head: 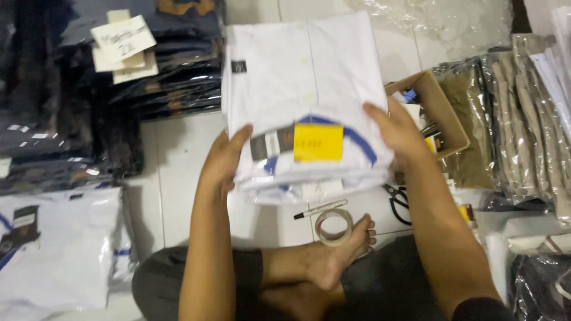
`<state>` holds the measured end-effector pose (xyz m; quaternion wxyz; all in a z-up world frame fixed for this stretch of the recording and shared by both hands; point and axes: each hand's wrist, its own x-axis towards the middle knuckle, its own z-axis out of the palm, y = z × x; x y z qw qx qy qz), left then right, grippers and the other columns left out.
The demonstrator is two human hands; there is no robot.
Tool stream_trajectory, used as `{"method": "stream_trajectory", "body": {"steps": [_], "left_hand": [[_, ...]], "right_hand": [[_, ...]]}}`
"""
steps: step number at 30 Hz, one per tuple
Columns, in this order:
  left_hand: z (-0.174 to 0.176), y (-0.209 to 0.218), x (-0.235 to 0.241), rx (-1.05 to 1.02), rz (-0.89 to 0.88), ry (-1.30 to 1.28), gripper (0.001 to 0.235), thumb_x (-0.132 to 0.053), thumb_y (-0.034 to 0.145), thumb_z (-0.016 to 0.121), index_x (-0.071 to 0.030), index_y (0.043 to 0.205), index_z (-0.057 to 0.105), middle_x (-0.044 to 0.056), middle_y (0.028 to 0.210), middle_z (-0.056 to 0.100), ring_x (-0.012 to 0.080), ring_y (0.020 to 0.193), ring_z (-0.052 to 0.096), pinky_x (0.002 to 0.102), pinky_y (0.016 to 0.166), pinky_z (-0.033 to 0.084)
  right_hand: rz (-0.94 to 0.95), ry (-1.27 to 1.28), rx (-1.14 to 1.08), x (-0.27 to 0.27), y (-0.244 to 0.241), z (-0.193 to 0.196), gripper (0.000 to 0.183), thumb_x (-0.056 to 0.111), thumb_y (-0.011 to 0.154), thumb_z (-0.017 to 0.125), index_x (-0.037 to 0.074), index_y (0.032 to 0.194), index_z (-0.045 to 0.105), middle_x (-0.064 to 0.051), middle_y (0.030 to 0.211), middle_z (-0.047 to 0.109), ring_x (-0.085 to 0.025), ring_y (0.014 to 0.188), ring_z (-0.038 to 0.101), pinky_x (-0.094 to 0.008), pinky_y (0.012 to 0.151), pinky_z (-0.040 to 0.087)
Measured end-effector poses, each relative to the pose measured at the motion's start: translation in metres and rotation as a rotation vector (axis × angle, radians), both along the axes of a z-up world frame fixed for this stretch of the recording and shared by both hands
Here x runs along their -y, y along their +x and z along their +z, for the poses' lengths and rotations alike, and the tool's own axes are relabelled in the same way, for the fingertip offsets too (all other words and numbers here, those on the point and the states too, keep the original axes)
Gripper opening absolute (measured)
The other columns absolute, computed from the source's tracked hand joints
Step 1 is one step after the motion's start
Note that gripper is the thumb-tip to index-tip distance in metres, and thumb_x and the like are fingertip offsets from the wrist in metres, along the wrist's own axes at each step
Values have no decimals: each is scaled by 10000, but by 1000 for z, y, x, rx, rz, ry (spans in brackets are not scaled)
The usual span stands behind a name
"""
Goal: The person sits on the floor surrounded by stacks of packaged shirts and writes on a small piece of paper using a marker. They then use scissors to cut a piece of tape and attach the labeled paper to a shirt package, repeating the process for other items.
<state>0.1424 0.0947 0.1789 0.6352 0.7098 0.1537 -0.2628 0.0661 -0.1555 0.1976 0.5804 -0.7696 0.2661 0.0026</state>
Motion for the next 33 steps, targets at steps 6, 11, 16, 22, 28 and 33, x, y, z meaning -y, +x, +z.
{"method": "stream_trajectory", "body": {"steps": [6,11,16,22,28,33], "left_hand": [[40,-97,-54,-62,55,141,751,-362,743,616,62,1283,311,323,1185,434,386,1108,447,536,871,386],[-29,-121,-143,-92,109,271,728,-380,777,597,39,1300,310,289,1190,424,352,1103,424,527,862,371],[-53,-113,-182,-89,189,437,792,-455,758,612,33,1309,320,286,1255,386,390,1177,359,550,911,319],[-89,-66,-195,46,216,385,808,-484,772,585,49,1307,298,303,1297,317,414,1215,299,551,943,285],[-113,-60,-200,7,-4,432,765,-544,785,531,25,1273,377,237,1244,429,370,1192,363,510,951,319],[-131,-56,-208,45,-71,661,814,-619,747,509,40,1221,444,216,1179,494,354,1140,429,477,924,349]], "right_hand": [[15,169,76,-59,-65,-45,242,161,807,573,12,994,538,-117,776,521,-217,730,504,-356,680,440],[116,282,102,-114,-71,-107,243,162,808,601,45,1018,568,-86,826,593,-161,743,532,-313,682,454],[232,178,70,-159,-42,-100,194,215,797,609,44,889,600,-95,763,599,-205,737,548,-348,679,436],[244,14,52,-174,0,-115,314,290,828,572,22,992,563,-178,878,596,-270,874,558,-399,768,409],[329,-106,-216,-169,5,-113,624,507,793,532,-47,1080,540,-236,1078,541,-337,1066,499,-437,886,386],[266,-79,-135,-173,3,-111,541,466,788,579,-31,1001,581,-213,950,590,-321,957,559,-427,781,438]]}}
